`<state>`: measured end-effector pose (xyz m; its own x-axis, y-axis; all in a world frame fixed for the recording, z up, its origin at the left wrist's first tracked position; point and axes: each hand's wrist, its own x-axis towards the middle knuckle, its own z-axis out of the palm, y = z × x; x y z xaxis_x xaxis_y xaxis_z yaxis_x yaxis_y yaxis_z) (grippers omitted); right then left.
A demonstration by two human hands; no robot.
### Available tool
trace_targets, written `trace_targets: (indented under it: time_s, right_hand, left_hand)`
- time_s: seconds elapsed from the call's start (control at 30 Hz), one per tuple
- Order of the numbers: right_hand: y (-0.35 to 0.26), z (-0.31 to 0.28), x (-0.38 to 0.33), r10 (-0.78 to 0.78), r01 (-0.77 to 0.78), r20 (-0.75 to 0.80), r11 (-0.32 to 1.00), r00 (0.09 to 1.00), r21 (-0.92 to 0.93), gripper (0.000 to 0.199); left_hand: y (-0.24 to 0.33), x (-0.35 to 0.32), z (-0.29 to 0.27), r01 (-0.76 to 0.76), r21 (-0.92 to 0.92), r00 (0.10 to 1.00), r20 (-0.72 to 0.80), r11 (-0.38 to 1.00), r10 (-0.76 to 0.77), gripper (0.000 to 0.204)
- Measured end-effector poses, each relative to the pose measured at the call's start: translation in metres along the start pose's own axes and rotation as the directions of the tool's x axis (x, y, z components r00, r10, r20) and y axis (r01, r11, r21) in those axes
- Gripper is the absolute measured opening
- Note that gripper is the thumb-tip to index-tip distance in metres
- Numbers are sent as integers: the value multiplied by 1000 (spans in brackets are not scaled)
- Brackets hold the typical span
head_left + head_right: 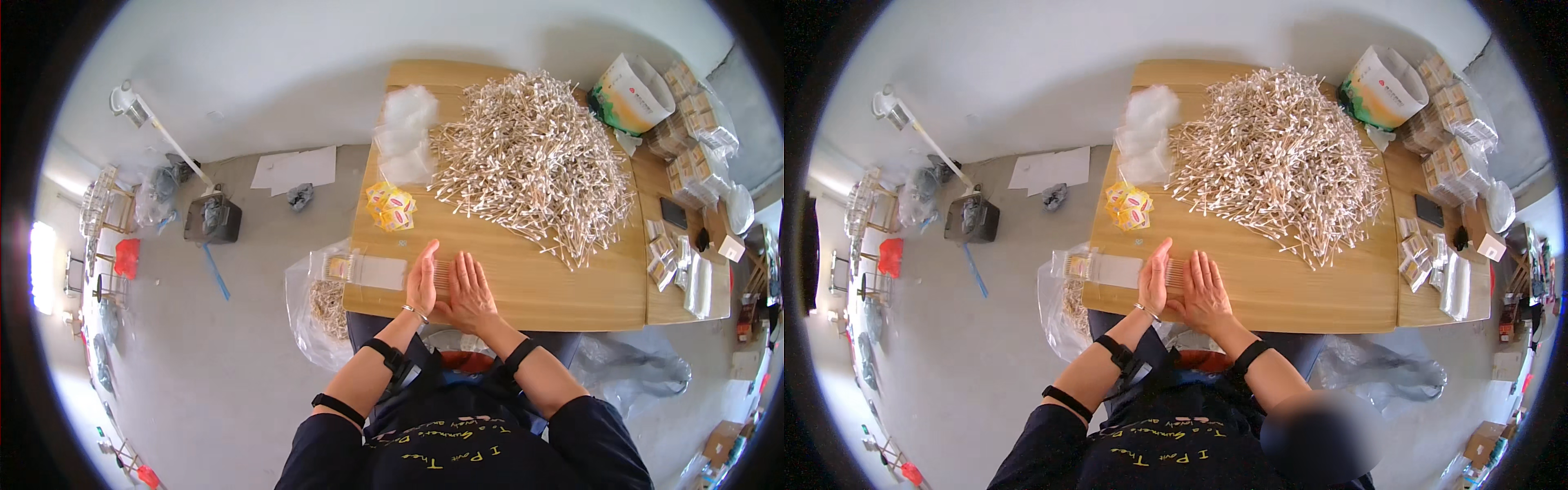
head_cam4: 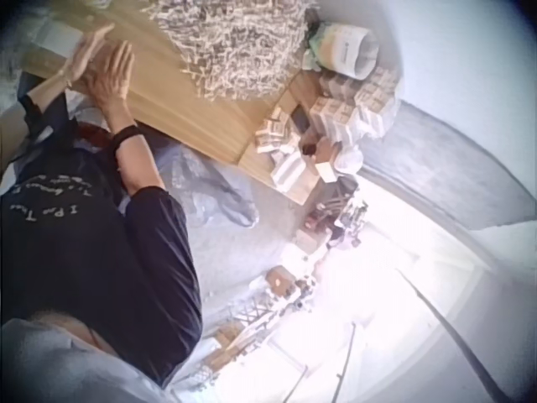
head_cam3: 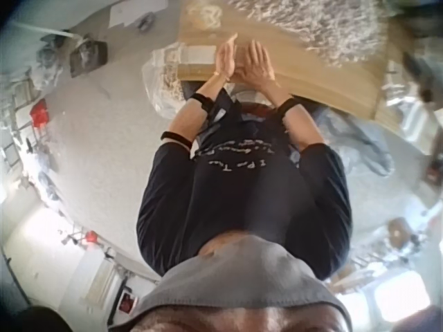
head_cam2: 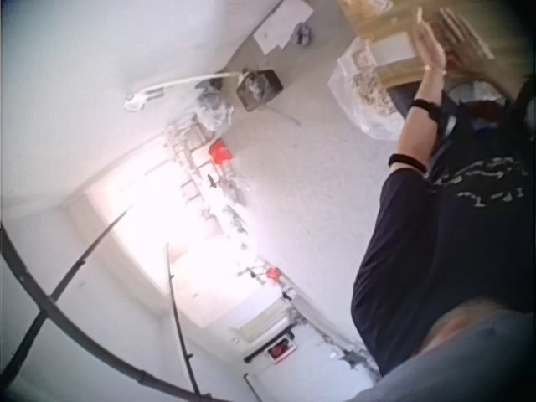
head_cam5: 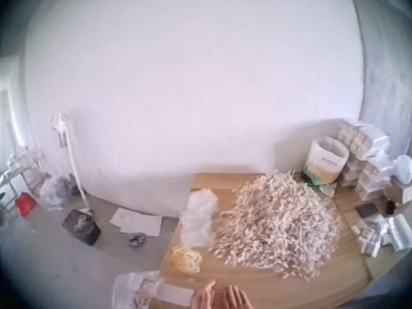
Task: Group cotton swabs and place them into small plastic bags.
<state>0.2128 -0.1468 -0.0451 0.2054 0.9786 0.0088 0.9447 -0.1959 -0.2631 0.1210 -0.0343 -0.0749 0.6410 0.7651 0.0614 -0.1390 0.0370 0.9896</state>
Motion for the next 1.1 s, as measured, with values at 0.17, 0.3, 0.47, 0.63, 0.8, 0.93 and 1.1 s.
trace_targets:
  time_s: [0.17, 0.3, 0.47, 0.63, 0.8, 0.93, 1.1]
  right_hand:
    - [-2, 7, 3, -1, 0, -44, 1000, 999, -21, 93]
    - [-4, 2, 2, 0, -1, -20, 1000, 1000, -26, 97]
    - [-1, 0, 1, 29, -29, -1, 998, 1000, -56, 104]
    - [-5, -7, 2, 35, -31, 79, 998, 996, -48, 107]
    - [-4, -7, 2, 32, -28, 79, 998, 996, -50, 109]
    - [-2, -1, 0, 11, -9, 41, 999, 999, -49, 101]
    - [0, 1, 1, -4, 4, 5, 1000, 1000, 16, 93]
  left_hand:
    - [3, 0, 0, 61, -142, 996, -63, 988, -70, 51]
    - [18, -9, -22, 63, 245, 998, 14, 968, -68, 40]
    - [39, -42, -33, -434, 712, 893, 419, 551, 162, 37]
    - [36, -62, -31, -409, 834, 899, 438, 370, 4, 48]
    - [42, -55, -28, -424, 832, 888, 459, 358, -17, 57]
    - [43, -55, -22, -424, 848, 892, 451, 317, -15, 61]
    - [44, -54, -19, -409, 862, 899, 437, 300, -31, 62]
